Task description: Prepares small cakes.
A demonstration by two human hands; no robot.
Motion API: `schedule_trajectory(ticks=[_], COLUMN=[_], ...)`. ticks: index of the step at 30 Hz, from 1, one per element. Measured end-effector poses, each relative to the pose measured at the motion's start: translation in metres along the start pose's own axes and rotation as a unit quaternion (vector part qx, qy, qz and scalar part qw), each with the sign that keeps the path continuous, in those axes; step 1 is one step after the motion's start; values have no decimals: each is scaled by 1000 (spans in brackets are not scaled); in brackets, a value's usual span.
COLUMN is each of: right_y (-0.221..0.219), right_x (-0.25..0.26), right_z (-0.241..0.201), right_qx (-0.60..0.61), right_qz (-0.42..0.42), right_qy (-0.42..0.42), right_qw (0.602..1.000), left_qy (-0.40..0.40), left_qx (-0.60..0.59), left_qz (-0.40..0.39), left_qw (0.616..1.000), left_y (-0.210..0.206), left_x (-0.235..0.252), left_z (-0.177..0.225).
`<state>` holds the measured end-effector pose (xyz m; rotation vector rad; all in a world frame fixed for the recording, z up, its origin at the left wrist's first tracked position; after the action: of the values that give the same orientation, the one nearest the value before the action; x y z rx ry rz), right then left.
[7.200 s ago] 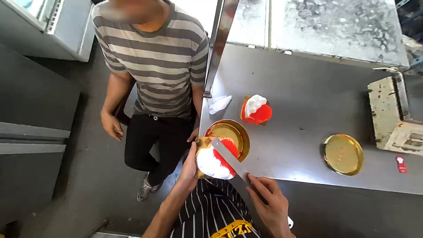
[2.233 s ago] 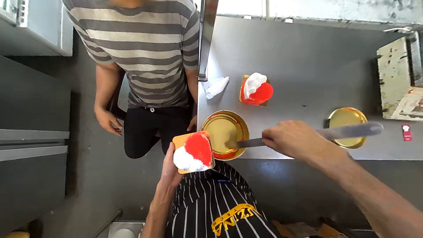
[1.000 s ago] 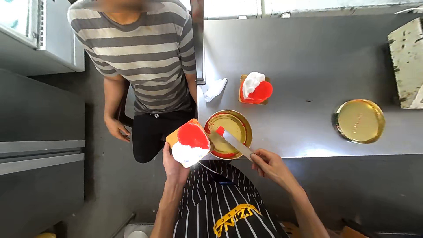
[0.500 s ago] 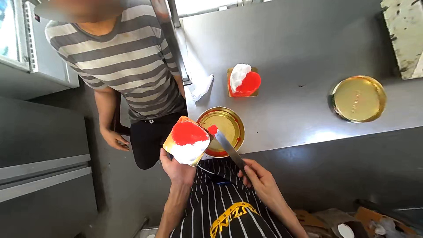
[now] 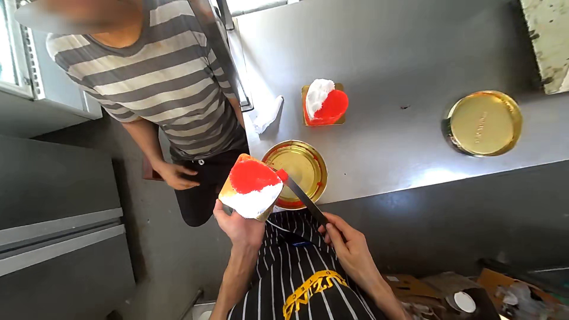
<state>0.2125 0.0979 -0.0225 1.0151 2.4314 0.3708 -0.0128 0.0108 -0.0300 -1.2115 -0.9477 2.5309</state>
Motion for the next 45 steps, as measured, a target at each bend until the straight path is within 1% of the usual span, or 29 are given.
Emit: schedule_trajectory(ticks=[6, 10, 14, 18, 24, 28, 34, 39, 45], right_y=[-4, -8, -10, -11, -10, -10, -9, -9, -11], right_x=[-1, 0, 1, 2, 2, 4, 4, 2, -1], right_z=[-1, -1, 2, 2, 1, 0, -1, -5, -5], right_qx=[-66, -78, -76, -63, -41, -58, -53, -65, -73], right_qz=[37, 45, 37, 26, 21, 30, 23, 47, 61], right_qy=[57, 68, 58, 39, 35, 50, 42, 84, 116], right_qw=[996, 994, 995, 997, 998, 997, 997, 993, 989], left_qy=[-13, -6, 5, 13, 6, 5, 3, 5, 7], left_qx=[1, -9, -18, -5, 1, -1, -4, -9, -16], left_qz=[3, -1, -14, -3, -24, -15, -22, -30, -29], left_qw=[1000, 1000, 1000, 1000, 1000, 1000, 1000, 999, 999], left_y=[-7, -6, -2, -2, -1, -2, -2, -3, -3], left_x=[1, 1, 5, 4, 6, 6, 7, 7, 8], left_z=[0, 1, 0, 1, 1, 2, 1, 1, 1])
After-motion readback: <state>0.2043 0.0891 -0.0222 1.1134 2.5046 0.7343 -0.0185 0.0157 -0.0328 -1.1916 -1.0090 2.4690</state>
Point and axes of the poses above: each hand's wrist, its own x-axis towards the middle knuckle, its own y-axis out of the back of the hand, z = x × y, the point moved 3 cm from there along x, towards the middle knuckle, and after that the axes turned 1 degree about -z, right-handed, at the moved point
